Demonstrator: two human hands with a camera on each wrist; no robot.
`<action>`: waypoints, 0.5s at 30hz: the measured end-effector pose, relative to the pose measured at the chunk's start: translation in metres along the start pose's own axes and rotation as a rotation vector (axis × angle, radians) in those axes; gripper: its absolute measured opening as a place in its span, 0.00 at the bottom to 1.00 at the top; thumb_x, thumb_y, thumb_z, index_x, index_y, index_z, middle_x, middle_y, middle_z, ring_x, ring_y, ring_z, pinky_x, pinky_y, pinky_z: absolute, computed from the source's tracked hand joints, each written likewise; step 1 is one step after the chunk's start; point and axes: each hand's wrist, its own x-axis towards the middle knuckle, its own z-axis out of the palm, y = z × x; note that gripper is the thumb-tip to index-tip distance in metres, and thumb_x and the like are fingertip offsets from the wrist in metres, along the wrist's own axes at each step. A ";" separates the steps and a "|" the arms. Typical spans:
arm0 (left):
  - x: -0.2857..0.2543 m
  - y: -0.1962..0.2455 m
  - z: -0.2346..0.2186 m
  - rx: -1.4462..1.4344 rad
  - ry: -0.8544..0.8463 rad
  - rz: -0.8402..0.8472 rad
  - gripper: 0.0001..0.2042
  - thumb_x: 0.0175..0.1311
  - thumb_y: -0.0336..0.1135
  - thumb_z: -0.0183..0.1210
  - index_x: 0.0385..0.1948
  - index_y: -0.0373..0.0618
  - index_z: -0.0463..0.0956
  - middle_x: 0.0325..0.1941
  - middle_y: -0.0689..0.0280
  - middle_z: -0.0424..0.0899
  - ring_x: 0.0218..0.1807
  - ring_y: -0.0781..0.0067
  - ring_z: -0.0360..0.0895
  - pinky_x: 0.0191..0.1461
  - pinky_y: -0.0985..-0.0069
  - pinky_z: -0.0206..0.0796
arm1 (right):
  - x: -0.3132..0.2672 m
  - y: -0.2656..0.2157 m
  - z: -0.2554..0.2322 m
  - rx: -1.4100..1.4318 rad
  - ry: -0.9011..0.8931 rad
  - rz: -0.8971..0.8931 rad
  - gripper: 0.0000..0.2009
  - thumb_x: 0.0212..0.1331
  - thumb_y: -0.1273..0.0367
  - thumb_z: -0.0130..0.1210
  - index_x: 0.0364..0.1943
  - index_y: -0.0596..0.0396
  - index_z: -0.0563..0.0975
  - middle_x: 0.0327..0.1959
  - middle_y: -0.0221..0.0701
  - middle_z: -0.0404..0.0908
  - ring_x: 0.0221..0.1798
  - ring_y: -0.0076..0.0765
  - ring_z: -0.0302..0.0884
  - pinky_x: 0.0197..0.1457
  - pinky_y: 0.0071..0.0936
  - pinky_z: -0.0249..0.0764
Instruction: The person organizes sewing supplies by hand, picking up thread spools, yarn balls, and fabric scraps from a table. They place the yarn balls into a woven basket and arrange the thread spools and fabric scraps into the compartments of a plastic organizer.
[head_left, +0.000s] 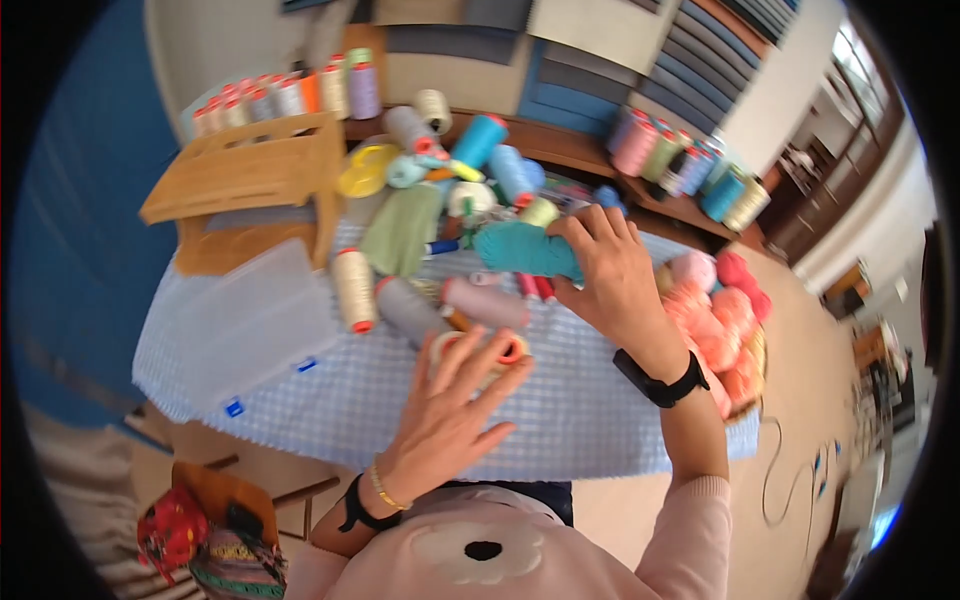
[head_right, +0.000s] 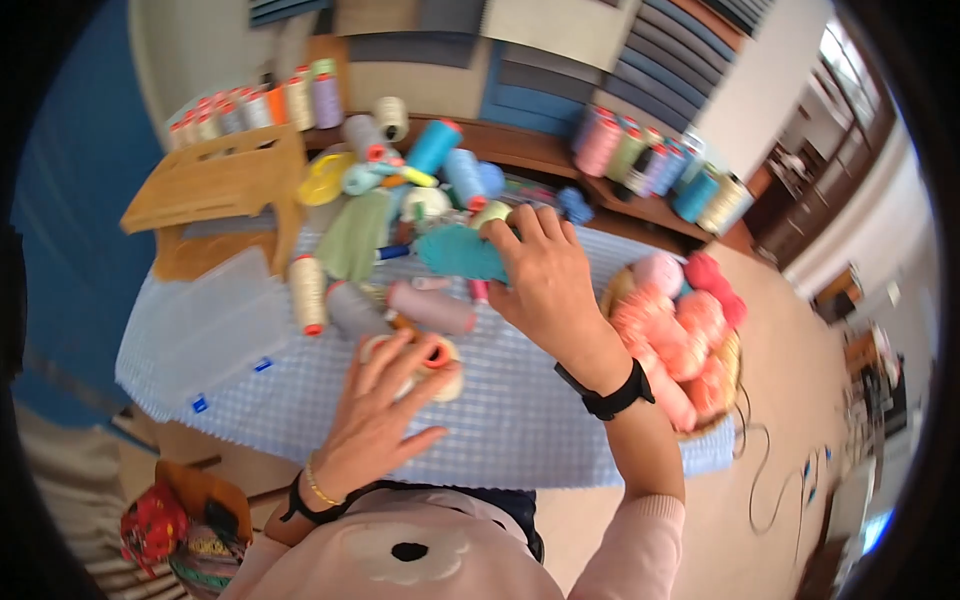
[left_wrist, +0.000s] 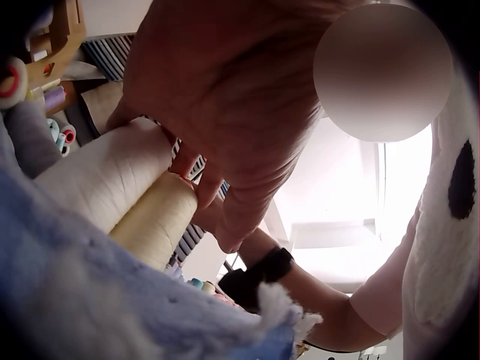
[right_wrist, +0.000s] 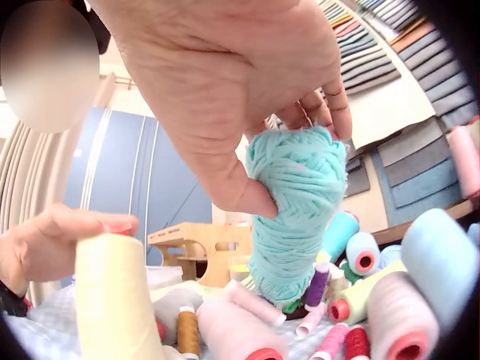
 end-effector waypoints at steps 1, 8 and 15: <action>0.001 0.000 0.000 -0.029 -0.017 0.041 0.36 0.48 0.41 0.72 0.64 0.53 0.72 0.74 0.60 0.61 0.75 0.51 0.54 0.76 0.46 0.44 | -0.009 0.003 -0.013 0.002 -0.009 0.049 0.24 0.37 0.74 0.65 0.46 0.52 0.76 0.42 0.35 0.74 0.48 0.47 0.71 0.49 0.40 0.69; -0.002 0.000 0.003 0.019 0.003 0.013 0.36 0.49 0.40 0.72 0.65 0.52 0.71 0.76 0.59 0.60 0.75 0.49 0.52 0.77 0.46 0.44 | -0.087 0.037 -0.113 -0.048 0.189 0.493 0.22 0.43 0.76 0.64 0.48 0.54 0.76 0.44 0.38 0.76 0.50 0.48 0.73 0.54 0.41 0.70; -0.001 0.001 0.003 0.030 -0.011 0.015 0.36 0.49 0.39 0.72 0.64 0.51 0.71 0.76 0.58 0.59 0.75 0.48 0.52 0.77 0.46 0.43 | -0.175 0.080 -0.161 -0.310 0.332 0.748 0.19 0.52 0.71 0.64 0.49 0.55 0.75 0.47 0.37 0.78 0.53 0.47 0.74 0.57 0.39 0.70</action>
